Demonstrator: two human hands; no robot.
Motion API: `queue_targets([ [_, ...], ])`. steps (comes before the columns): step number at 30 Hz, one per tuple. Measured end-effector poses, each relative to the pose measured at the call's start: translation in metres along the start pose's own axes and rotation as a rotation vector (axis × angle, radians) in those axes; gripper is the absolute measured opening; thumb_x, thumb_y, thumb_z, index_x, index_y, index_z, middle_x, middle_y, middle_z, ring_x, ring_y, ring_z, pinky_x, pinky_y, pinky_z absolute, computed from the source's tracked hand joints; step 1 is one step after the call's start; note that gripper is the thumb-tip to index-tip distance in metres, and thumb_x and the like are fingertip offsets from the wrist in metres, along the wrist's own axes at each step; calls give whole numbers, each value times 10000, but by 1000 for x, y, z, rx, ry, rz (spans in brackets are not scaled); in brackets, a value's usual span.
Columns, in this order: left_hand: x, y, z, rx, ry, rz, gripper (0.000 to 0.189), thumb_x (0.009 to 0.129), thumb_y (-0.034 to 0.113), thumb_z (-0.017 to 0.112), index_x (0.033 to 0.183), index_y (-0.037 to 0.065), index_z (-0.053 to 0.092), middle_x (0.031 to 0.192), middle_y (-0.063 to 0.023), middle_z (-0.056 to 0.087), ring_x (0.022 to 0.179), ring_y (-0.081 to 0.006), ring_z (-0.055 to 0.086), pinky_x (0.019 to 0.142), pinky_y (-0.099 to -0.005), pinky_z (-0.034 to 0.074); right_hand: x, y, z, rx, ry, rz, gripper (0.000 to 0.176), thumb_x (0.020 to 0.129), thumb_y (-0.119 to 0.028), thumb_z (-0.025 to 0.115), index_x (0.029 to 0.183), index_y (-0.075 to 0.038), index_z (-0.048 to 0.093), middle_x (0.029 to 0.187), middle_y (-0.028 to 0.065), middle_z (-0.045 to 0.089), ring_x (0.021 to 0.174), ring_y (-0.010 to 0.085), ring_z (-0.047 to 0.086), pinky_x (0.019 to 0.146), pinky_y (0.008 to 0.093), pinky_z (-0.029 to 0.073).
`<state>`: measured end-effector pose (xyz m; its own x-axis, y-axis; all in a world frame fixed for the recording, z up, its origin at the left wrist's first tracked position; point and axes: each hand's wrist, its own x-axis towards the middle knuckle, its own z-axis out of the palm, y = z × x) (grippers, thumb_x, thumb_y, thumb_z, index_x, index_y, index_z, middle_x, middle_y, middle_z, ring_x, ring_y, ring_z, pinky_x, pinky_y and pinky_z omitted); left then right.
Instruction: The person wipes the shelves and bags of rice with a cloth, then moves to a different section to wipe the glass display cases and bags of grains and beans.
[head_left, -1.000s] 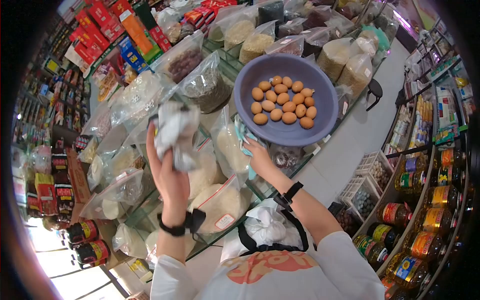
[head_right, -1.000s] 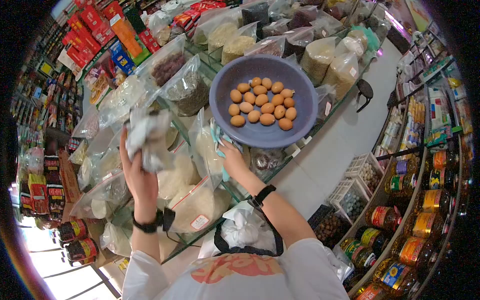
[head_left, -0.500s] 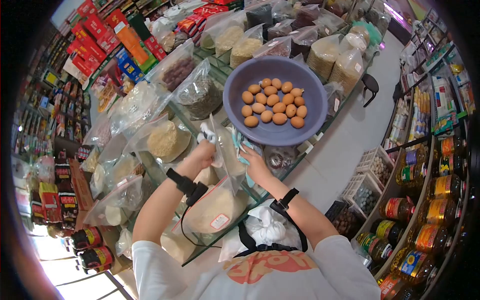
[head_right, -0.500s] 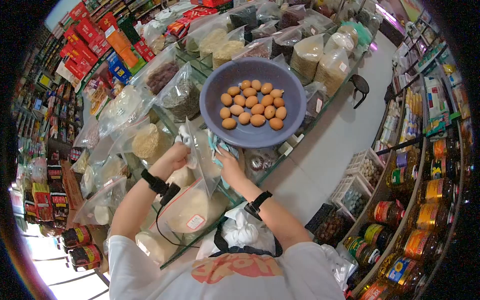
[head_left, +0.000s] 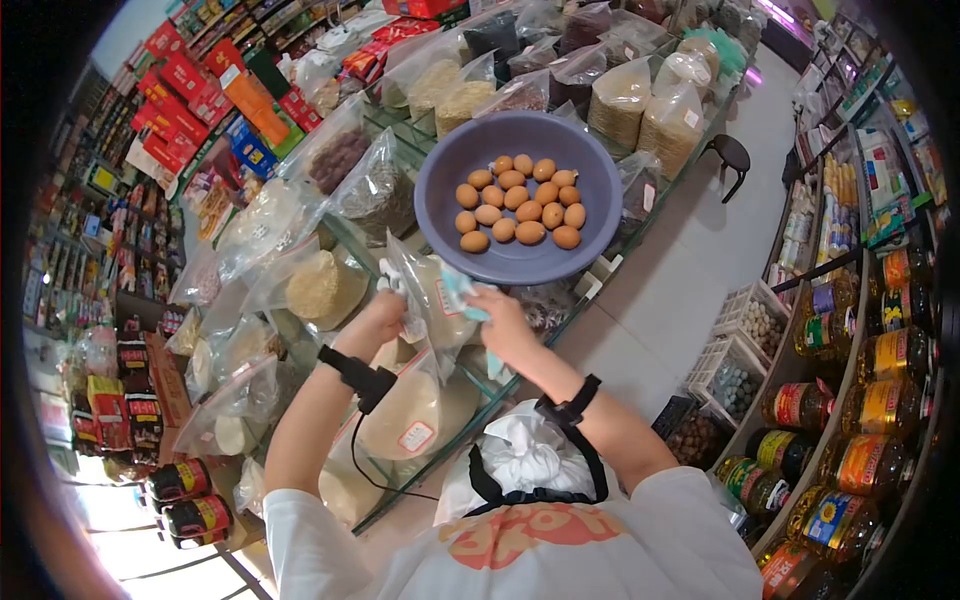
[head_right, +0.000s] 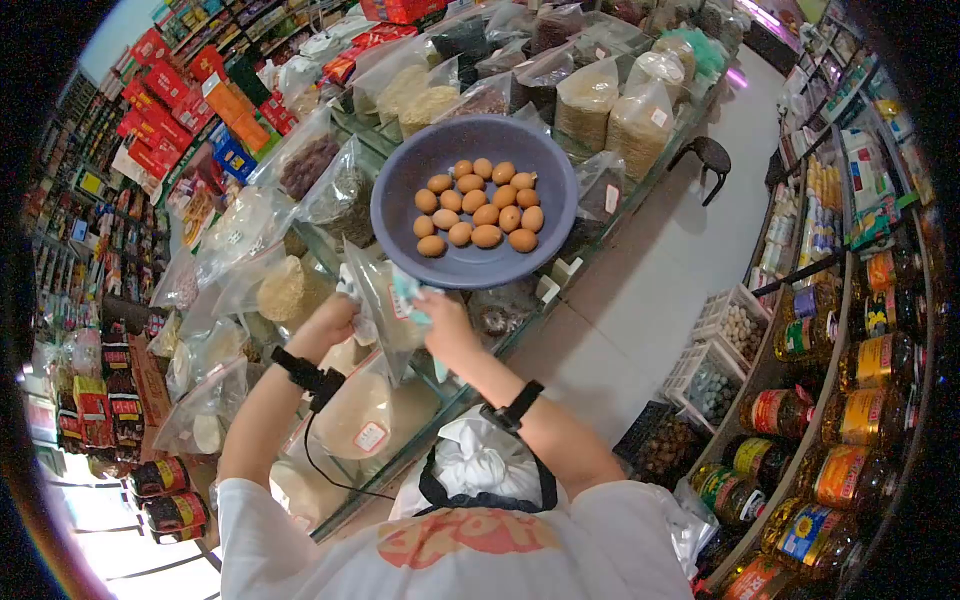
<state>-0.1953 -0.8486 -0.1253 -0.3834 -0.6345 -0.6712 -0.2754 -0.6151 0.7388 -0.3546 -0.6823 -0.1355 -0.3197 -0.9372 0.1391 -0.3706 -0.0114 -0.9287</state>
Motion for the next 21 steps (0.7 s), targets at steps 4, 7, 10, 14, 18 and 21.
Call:
queue_targets([
  [4,1,-25,4,-27,-88,-112,304,834,-92,416,1126,-61,492,1053,-166,591,929,-303,621,796,-439,539,-28,29,33,-83,-133,-132,536,647,130,453,1139,-14,606,1313,196,478,1177,378,474,1008,369,378],
  [7,-21,-4,-10,-88,-146,-222,302,836,-84,434,1129,-43,496,1067,-164,587,961,-308,611,844,-441,526,-48,36,27,-85,-220,-8,496,652,124,456,1104,-2,620,1289,201,497,1146,378,499,987,373,395],
  [10,-75,33,3,-145,-275,-81,321,832,-81,446,1147,-40,489,1123,-170,565,1005,-287,600,891,-411,508,-70,39,5,74,-442,208,455,648,115,452,1050,9,637,1237,208,534,1089,384,538,943,379,427],
  [14,-170,46,55,-83,-136,363,416,821,-100,429,1235,-61,442,1147,-156,569,1010,-255,597,896,-356,492,-103,33,-64,19,-200,-36,498,629,121,491,1086,-13,635,1201,211,555,1082,352,551,905,359,453],
  [18,-203,-19,81,179,125,637,597,806,-106,439,1381,8,325,1271,-127,484,1139,-211,499,947,-308,403,-151,63,-133,11,151,54,568,633,147,454,1148,-35,613,1272,164,531,1118,310,554,977,332,411],
  [21,-206,-54,107,-41,14,510,661,814,-93,441,1430,40,243,1300,-113,463,1164,-211,476,956,-305,388,-200,99,-172,36,393,302,490,676,118,475,1125,-13,621,1230,171,559,1170,268,513,992,323,368],
])
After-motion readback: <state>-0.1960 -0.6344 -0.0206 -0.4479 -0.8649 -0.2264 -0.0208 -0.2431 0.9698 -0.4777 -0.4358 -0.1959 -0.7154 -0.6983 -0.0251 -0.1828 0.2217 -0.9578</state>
